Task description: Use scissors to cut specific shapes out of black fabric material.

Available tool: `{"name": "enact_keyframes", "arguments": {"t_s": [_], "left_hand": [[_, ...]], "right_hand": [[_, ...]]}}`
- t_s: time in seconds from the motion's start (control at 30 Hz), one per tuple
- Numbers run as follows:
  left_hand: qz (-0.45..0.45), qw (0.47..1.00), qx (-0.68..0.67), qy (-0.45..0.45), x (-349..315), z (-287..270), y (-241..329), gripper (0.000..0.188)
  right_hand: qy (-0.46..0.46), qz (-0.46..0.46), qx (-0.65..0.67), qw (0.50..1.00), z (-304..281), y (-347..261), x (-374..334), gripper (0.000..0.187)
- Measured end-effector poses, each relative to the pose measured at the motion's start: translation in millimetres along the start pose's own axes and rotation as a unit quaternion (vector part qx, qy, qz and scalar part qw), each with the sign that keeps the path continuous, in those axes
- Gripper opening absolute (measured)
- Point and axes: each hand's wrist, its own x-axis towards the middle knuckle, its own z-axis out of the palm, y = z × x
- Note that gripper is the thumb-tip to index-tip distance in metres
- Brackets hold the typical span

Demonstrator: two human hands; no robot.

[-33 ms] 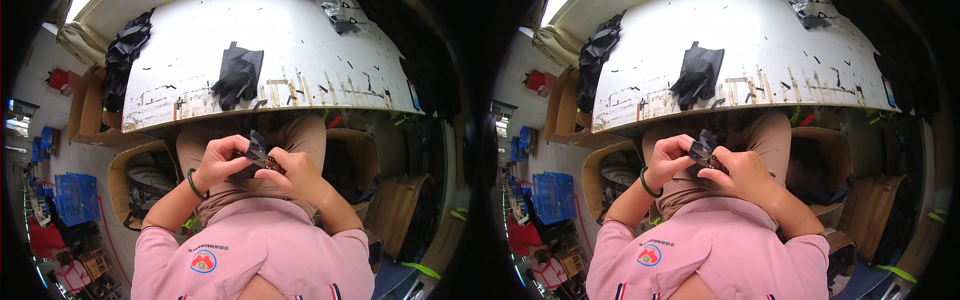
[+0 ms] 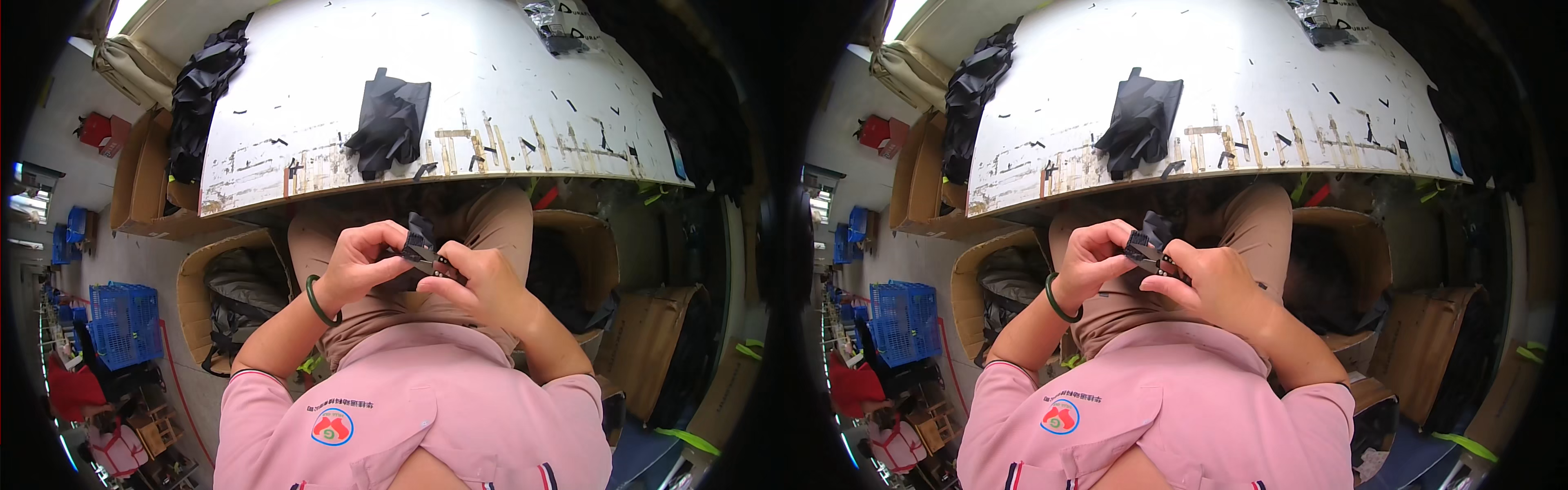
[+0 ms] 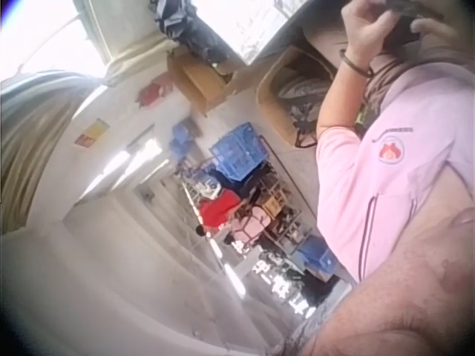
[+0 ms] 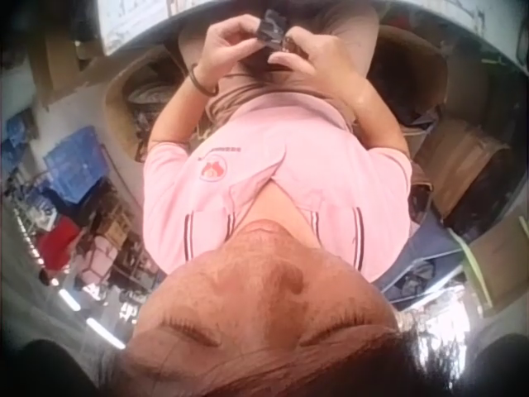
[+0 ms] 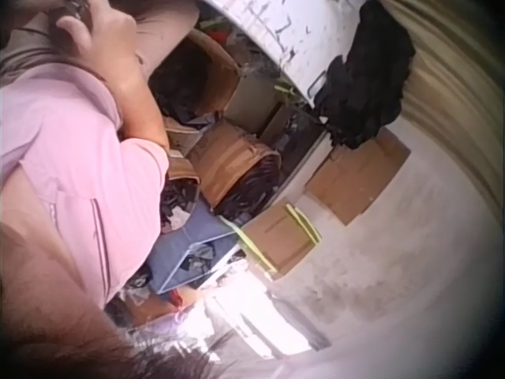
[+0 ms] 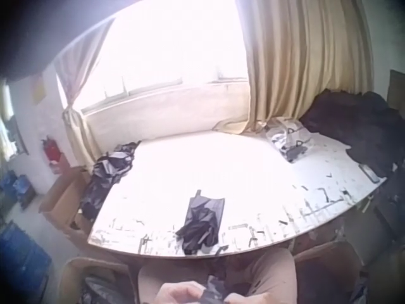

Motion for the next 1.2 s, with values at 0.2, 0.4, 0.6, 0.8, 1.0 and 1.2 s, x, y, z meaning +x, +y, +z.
{"name": "enact_keyframes", "arguments": {"t_s": [0.2,0.4,0.6,0.8,1.0,1.2], "left_hand": [[-0.005,1.0,-0.011,-0.006,-2,0,-2,0.012],[-0.02,1.0,0.011,-0.005,-3,1,-2,0.013],[-0.023,0.999,0.043,-0.006,-2,1,-1,0.012],[0.031,0.976,0.194,-0.09,20,24,-5,0.015],[0.126,0.889,0.422,0.124,77,-33,-10,0.038],[-0.002,0.729,0.647,0.223,136,-148,-41,0.042]], "right_hand": [[-0.013,0.015,0.038,0.999,-1,0,1,0.041],[0.003,-0.034,-0.055,0.998,3,4,0,0.041],[0.058,0.036,0.066,0.996,2,8,-3,0.034],[0.075,0.08,0.264,0.958,-8,17,-6,0.026],[0.232,0.187,0.388,0.872,-91,80,-93,0.021],[0.376,0.397,0.238,0.803,-145,190,-256,0.022]]}}
